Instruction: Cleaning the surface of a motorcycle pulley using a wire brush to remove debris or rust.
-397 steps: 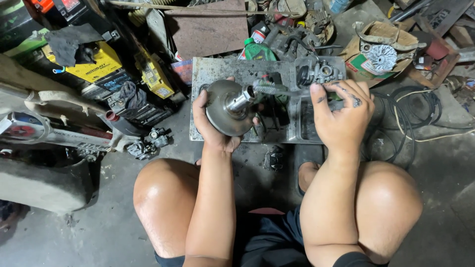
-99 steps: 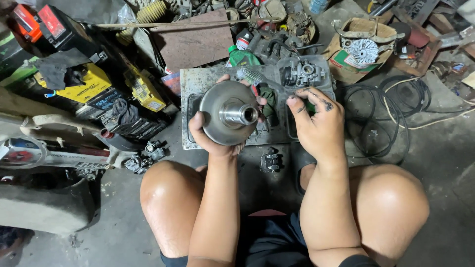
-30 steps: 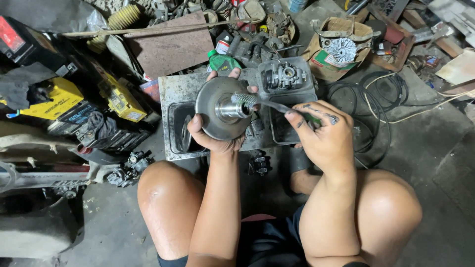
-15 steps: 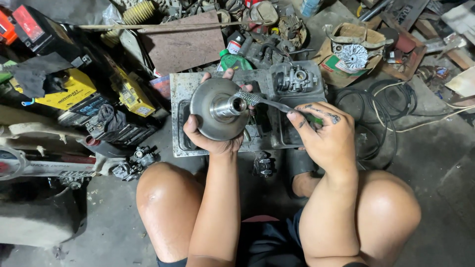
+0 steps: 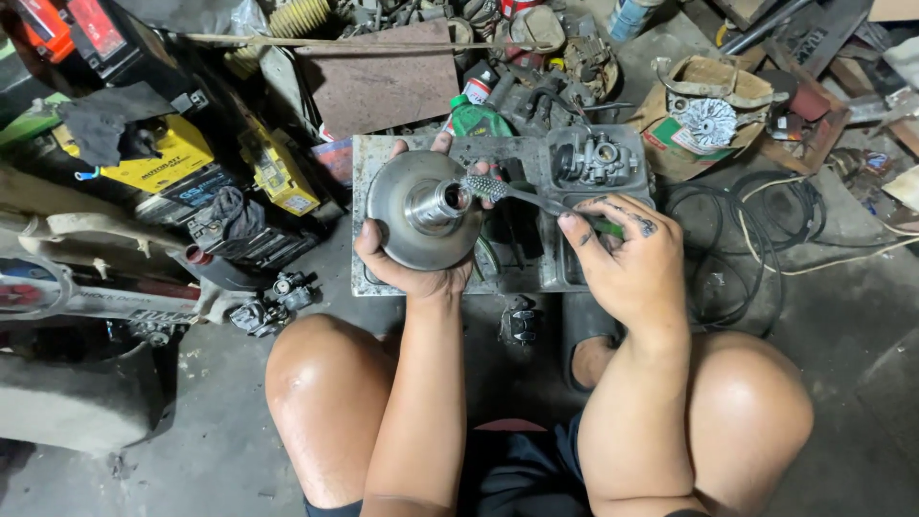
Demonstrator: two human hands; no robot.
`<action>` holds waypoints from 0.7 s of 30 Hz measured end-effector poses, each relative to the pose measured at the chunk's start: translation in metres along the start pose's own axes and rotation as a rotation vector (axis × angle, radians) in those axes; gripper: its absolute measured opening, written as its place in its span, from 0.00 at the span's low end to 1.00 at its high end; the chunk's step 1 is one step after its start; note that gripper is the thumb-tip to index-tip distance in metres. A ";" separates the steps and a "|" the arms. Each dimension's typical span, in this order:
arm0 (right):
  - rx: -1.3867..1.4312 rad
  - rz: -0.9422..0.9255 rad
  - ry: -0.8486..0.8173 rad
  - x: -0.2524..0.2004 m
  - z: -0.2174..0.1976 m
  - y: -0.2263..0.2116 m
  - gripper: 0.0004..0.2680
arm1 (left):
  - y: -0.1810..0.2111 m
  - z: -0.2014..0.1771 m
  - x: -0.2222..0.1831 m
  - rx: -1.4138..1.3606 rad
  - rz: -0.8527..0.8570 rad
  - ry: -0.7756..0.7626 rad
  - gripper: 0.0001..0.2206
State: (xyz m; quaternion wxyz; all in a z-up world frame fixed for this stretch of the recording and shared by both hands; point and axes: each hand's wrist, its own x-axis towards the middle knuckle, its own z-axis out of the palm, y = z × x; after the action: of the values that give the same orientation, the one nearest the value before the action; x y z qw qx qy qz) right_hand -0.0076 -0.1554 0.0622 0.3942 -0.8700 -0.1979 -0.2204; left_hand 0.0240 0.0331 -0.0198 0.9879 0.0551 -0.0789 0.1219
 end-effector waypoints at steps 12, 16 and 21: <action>0.101 -0.005 -0.008 0.010 0.029 -0.011 0.07 | 0.007 0.006 -0.006 -0.002 -0.106 -0.097 0.42; 0.098 0.011 -0.028 0.011 0.033 -0.009 0.08 | 0.015 0.000 -0.004 0.001 -0.108 -0.118 0.42; -0.032 0.244 -0.038 0.016 0.042 -0.018 0.06 | 0.031 0.003 -0.001 0.045 0.010 0.001 0.38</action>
State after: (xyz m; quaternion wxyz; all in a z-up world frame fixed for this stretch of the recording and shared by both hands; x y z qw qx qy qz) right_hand 0.0058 -0.1088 0.0570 0.4004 -0.8978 -0.0946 -0.1573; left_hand 0.0148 0.0619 -0.0144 0.9858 0.0767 -0.0760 0.1287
